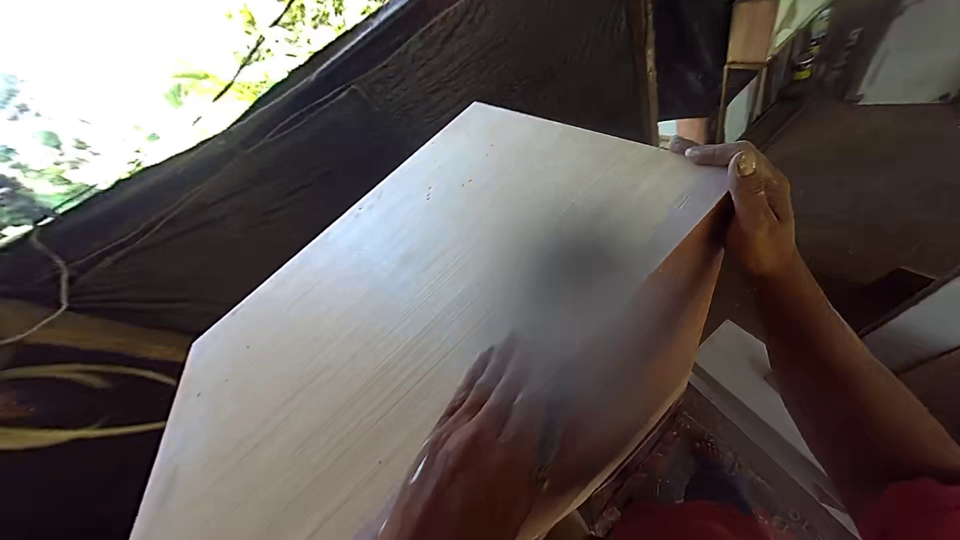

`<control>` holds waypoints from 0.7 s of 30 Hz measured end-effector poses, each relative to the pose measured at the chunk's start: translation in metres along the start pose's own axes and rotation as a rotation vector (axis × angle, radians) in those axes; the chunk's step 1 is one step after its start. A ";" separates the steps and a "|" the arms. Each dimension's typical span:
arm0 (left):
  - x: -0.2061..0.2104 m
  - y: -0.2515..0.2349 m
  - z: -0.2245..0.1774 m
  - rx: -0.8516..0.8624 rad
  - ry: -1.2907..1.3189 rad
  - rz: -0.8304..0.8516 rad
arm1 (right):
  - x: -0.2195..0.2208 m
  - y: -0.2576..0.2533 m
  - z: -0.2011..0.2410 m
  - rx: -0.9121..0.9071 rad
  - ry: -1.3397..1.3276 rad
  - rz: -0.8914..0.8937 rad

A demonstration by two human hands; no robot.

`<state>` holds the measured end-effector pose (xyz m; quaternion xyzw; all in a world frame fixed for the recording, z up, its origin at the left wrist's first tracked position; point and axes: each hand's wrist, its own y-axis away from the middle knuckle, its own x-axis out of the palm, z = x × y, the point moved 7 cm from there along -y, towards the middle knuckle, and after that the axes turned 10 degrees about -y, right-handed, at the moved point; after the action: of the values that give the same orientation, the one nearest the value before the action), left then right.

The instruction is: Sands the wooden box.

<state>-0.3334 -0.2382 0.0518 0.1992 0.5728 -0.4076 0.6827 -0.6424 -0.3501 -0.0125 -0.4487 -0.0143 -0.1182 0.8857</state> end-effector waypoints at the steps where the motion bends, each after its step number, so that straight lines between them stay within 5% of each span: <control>1: -0.001 -0.027 -0.011 0.017 0.031 -0.005 | 0.001 0.001 0.001 0.005 -0.005 -0.017; 6: 0.039 -0.161 -0.038 0.212 0.094 -0.190 | -0.004 -0.002 -0.006 -0.027 -0.043 -0.057; 7: 0.037 -0.170 -0.042 0.203 0.074 -0.113 | -0.007 -0.003 -0.007 -0.044 -0.042 -0.054; 11: 0.012 -0.102 -0.033 -0.004 0.106 0.057 | 0.000 -0.001 0.006 -0.063 0.009 -0.004; 15: 0.004 -0.011 -0.004 -0.098 0.010 0.074 | 0.017 0.012 -0.003 0.227 -0.163 0.176; 21: 0.018 -0.103 -0.023 0.058 0.112 0.099 | -0.011 0.019 -0.026 0.353 -0.231 0.075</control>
<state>-0.4281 -0.2873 0.0487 0.2692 0.5875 -0.3781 0.6629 -0.6511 -0.3578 -0.0442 -0.2976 -0.1197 -0.0287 0.9467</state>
